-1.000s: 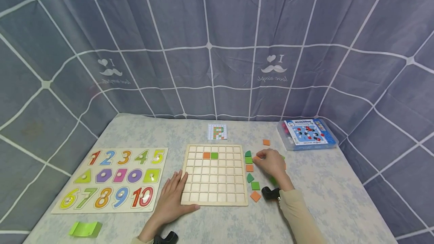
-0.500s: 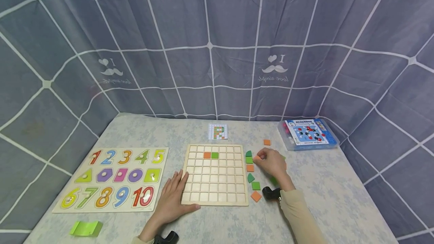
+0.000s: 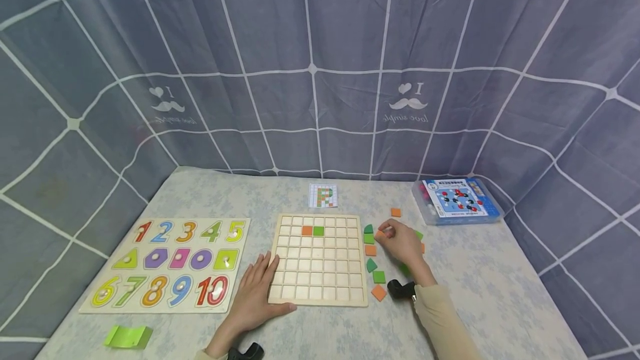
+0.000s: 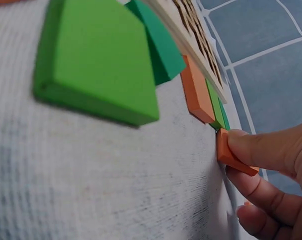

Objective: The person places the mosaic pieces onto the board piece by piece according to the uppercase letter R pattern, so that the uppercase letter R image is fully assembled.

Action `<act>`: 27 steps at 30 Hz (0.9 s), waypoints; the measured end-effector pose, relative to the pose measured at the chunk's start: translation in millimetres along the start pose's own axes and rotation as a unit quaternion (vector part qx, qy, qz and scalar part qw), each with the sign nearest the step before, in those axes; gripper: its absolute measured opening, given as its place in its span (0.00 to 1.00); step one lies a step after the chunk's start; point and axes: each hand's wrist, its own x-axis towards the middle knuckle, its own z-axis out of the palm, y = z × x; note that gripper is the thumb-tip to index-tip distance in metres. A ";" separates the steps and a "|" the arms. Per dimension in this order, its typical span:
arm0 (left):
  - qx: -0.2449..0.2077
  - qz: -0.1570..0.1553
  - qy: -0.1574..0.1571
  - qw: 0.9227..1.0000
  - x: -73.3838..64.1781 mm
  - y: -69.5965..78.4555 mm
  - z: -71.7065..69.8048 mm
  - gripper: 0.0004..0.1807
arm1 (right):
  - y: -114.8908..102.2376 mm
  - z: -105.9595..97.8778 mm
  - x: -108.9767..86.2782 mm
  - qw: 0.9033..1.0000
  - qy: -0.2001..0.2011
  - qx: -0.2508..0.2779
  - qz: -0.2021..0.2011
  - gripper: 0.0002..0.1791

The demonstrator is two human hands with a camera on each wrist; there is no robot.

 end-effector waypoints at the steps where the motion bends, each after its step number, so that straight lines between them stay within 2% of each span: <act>1: 0.000 0.000 -0.001 1.000 0.1 0.0 0.2 0.61 | 0.0 -0.1 -0.2 1.000 0.000 0.003 0.001 0.13; 9: 0.006 0.001 -0.003 1.000 -0.5 1.3 -1.1 0.61 | -1.5 -0.7 0.2 1.000 0.009 0.018 -0.006 0.12; 16: 0.009 0.003 -0.003 1.000 -0.7 2.4 -2.8 0.61 | -9.2 1.0 2.4 0.999 0.021 0.029 -0.028 0.11; 27: 0.006 0.010 0.010 1.000 -1.9 1.8 -1.3 0.60 | -30.6 17.0 6.8 0.996 0.034 0.055 -0.067 0.10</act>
